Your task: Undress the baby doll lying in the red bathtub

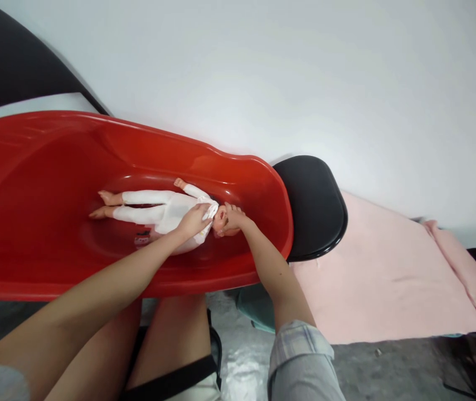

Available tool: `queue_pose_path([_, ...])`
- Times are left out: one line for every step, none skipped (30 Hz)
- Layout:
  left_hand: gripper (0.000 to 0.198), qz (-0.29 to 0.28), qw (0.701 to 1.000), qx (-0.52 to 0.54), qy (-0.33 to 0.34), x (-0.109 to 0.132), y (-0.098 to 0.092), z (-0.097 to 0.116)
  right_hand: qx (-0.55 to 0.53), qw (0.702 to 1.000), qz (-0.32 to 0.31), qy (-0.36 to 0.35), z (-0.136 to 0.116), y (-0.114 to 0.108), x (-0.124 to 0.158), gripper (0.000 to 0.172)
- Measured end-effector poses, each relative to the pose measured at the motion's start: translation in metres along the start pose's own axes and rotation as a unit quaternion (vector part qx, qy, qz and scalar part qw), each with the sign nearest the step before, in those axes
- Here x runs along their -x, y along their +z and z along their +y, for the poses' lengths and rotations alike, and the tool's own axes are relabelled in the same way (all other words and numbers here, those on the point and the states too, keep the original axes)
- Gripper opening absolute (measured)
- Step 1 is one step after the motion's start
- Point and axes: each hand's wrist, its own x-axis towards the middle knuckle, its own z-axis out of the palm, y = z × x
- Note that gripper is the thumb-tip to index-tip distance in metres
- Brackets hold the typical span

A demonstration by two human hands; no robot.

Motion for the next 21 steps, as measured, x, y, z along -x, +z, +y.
queue_pose_path([0.053,-0.024,0.999,-0.026,0.015,0.000,0.001,-0.001,0.000,1.000,0.000,0.001,0.000,0.000,0.000,0.149])
queue_pose_path([0.054,-0.045,0.997,-0.056,0.025,0.000,0.002,-0.001,0.001,1.000,0.000,0.001,-0.001,-0.001,0.001,0.149])
queue_pose_path([0.055,-0.062,0.994,-0.087,0.029,0.000,0.003,-0.002,0.002,1.000,0.000,0.000,-0.001,-0.001,0.001,0.148])
queue_pose_path([0.056,-0.073,0.990,-0.114,0.027,0.001,0.004,-0.002,0.003,1.000,0.001,-0.002,-0.001,-0.001,0.001,0.148])
queue_pose_path([0.056,-0.079,0.987,-0.135,0.022,0.001,0.005,-0.003,0.003,1.000,0.001,-0.005,-0.001,-0.001,0.001,0.147])
queue_pose_path([0.056,-0.081,0.985,-0.150,0.016,0.002,0.005,-0.003,0.004,1.000,0.002,-0.007,-0.001,-0.001,0.001,0.146])
queue_pose_path([0.056,-0.082,0.984,-0.159,0.010,0.002,0.005,-0.002,0.004,1.000,0.002,-0.009,-0.001,0.000,0.001,0.145])
queue_pose_path([0.056,-0.084,0.983,-0.163,0.006,0.002,0.004,-0.001,0.005,1.000,0.003,-0.010,0.000,0.000,0.001,0.145])
queue_pose_path([0.055,-0.086,0.983,-0.164,0.007,0.002,0.003,0.001,0.007,1.000,0.003,-0.010,0.000,0.001,0.000,0.146])
queue_pose_path([0.053,-0.090,0.982,-0.165,0.011,0.002,0.001,0.003,0.008,1.000,0.003,-0.011,0.001,0.001,0.000,0.147])
queue_pose_path([0.050,-0.094,0.982,-0.165,0.017,0.001,-0.001,0.006,0.008,1.000,0.004,-0.012,0.002,0.002,-0.001,0.147])
queue_pose_path([0.046,-0.096,0.981,-0.165,0.021,0.001,-0.004,0.009,0.006,1.000,0.005,-0.013,0.003,0.002,-0.001,0.148])
queue_pose_path([0.042,-0.097,0.981,-0.165,0.023,0.000,-0.006,0.013,0.004,1.000,0.006,-0.013,0.003,0.002,-0.002,0.148])
queue_pose_path([0.039,-0.096,0.981,-0.164,0.025,0.000,-0.009,0.017,0.003,1.000,0.007,-0.013,0.004,0.002,-0.002,0.148])
queue_pose_path([0.036,-0.095,0.982,-0.162,0.025,0.000,-0.011,0.020,0.002,1.000,0.006,-0.013,0.005,0.003,-0.003,0.148])
queue_pose_path([0.035,-0.093,0.983,-0.157,0.022,0.001,-0.012,0.024,0.004,1.000,0.005,-0.012,0.005,0.003,-0.003,0.148])
queue_pose_path([0.035,-0.094,0.984,-0.152,0.019,0.002,-0.013,0.027,0.005,1.000,0.003,-0.011,0.005,0.003,-0.004,0.148])
queue_pose_path([0.034,-0.100,0.984,-0.148,0.016,0.003,-0.013,0.029,0.007,1.000,0.001,-0.011,0.006,0.003,-0.004,0.148])
queue_pose_path([0.032,-0.113,0.983,-0.147,0.015,0.004,-0.013,0.031,0.008,1.000,0.000,-0.010,0.006,0.003,-0.004,0.148])
queue_pose_path([0.031,-0.130,0.980,-0.151,0.015,0.005,-0.012,0.033,0.009,1.000,0.000,-0.009,0.006,0.003,-0.004,0.148])
queue_pose_path([0.029,-0.148,0.976,-0.159,0.017,0.007,-0.012,0.035,0.011,1.000,0.000,-0.009,0.006,0.003,-0.004,0.149])
